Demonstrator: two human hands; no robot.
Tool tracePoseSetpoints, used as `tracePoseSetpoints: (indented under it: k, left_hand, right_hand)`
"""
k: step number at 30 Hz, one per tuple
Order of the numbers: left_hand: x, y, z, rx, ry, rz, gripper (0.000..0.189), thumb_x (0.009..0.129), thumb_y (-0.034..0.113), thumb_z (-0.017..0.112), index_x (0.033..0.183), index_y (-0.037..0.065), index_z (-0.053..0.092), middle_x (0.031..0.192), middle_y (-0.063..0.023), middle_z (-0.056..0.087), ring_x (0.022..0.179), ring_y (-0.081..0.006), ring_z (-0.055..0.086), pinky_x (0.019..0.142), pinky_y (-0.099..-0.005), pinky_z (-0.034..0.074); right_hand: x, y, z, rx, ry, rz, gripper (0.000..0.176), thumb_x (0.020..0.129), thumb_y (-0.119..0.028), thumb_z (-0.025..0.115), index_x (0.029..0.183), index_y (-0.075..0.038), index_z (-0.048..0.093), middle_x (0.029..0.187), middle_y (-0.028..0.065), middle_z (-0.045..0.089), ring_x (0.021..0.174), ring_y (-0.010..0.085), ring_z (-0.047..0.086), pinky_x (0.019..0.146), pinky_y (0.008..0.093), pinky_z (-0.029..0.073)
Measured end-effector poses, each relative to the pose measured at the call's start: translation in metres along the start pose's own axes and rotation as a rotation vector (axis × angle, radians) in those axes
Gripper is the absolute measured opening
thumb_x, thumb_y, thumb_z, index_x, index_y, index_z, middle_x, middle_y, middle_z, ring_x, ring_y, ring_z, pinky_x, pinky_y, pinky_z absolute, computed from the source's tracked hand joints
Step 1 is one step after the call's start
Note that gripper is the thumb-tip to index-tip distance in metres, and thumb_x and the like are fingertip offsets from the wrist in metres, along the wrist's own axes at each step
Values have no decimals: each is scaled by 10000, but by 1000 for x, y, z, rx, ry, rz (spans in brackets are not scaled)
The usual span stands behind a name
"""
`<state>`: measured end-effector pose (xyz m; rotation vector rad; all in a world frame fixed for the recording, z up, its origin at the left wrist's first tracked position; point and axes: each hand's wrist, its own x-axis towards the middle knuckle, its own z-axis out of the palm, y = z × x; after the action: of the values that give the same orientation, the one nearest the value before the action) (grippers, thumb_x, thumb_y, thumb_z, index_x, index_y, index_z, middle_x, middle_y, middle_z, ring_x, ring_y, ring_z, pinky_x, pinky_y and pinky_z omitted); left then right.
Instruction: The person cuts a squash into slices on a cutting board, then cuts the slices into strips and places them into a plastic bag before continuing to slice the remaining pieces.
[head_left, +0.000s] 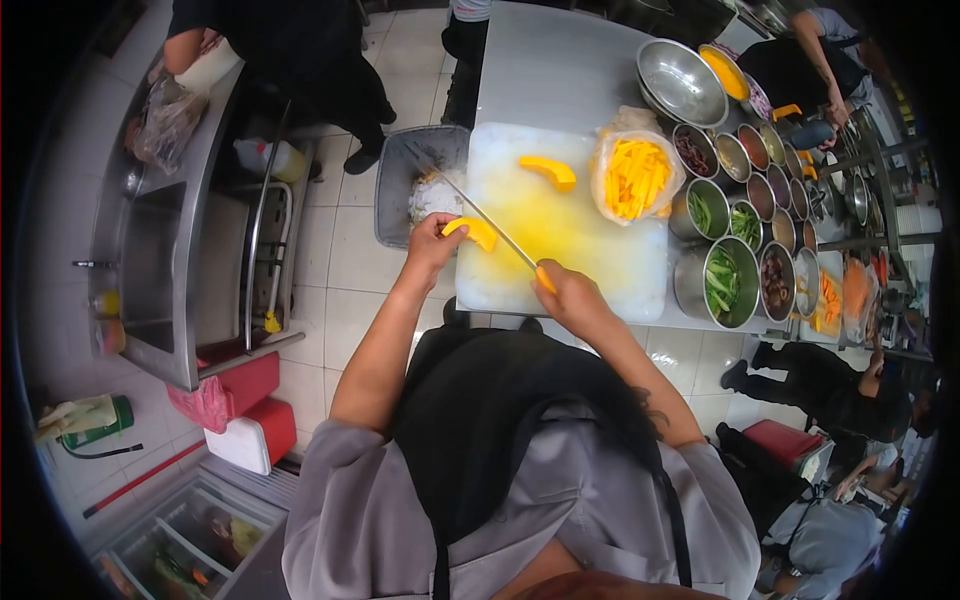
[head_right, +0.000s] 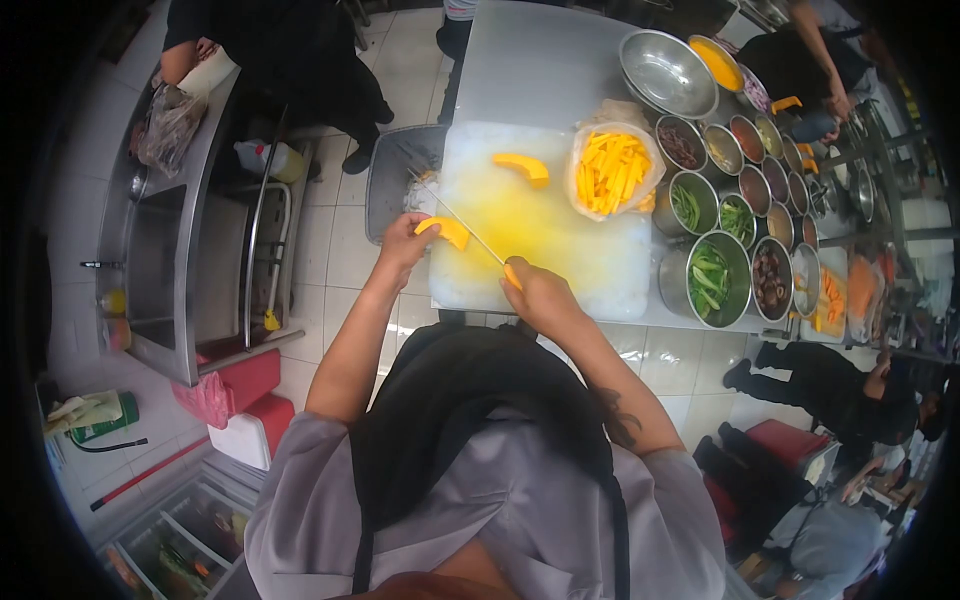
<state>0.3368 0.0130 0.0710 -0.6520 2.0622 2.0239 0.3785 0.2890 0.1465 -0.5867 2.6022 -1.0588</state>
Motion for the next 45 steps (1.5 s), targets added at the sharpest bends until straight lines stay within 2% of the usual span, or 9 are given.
tracePoseSetpoints:
  k: [4,7,16,20,25,32,34,41,45]
  left_hand:
    - [5,-12,-5,-17,-18,-6,263,952,147,790,1143,15,668,988,-38,710,861,-103,651,737,-249,526]
    - [6,-24,-13,-38,-61,-51,290,964,214,788,1151,36,655,959,-30,698,769,-89,611,608,-254,479]
    - [9,-23,-9,-15,-28,72,247,972,165,775,1121,12,652,1014,-70,727,883,-127,679,714,-285,567]
    - [12,-27,-6,-69,0,106,200,956,100,781,1084,7,659,959,-54,720,806,-92,653,673,-260,557]
    - [9,-31,-3,-59,26,136,190,950,77,782,1078,6,661,929,-44,720,773,-82,639,669,-252,543]
    - [7,-31,-1,-33,24,170,199,960,124,783,1074,4,673,915,-35,724,752,-72,626,665,-248,524]
    - [9,-41,-6,-9,3,176,242,969,168,784,1102,3,666,964,-54,731,800,-97,653,690,-270,553]
    - [7,-44,-4,20,39,226,231,966,172,788,1092,14,676,909,-29,718,746,-77,632,661,-258,538]
    - [7,-46,-5,35,37,222,227,966,169,787,1095,20,676,899,-24,714,737,-72,626,658,-255,534]
  right_hand:
    - [3,2,4,-27,3,20,236,1010,-225,653,1128,-24,616,864,252,679,834,462,665,743,535,523]
    - [4,-1,5,-32,16,-7,240,1012,-226,652,1137,-24,615,880,249,684,840,458,672,750,529,531]
    - [32,-30,11,-48,53,-48,219,1032,-229,621,1115,-28,597,887,232,696,841,444,685,757,532,534]
    - [42,-11,25,-102,-56,15,220,1038,-223,604,1070,-7,580,859,241,693,820,448,686,750,541,533]
    - [45,-23,13,-117,-121,55,243,1036,-225,604,1071,14,579,851,252,695,823,453,693,761,543,543]
    - [57,-12,46,-142,-112,138,264,1042,-249,596,1075,13,582,858,263,702,820,453,703,761,547,552]
    - [61,-11,46,-133,-108,123,265,1043,-252,594,1073,11,581,858,261,705,814,452,704,761,547,553]
    - [55,-31,28,-144,-54,94,262,1040,-246,597,1067,14,587,851,257,708,798,455,703,755,545,555]
    - [50,-24,35,-140,-99,91,257,1038,-237,597,1065,18,587,843,257,705,793,453,704,744,543,555]
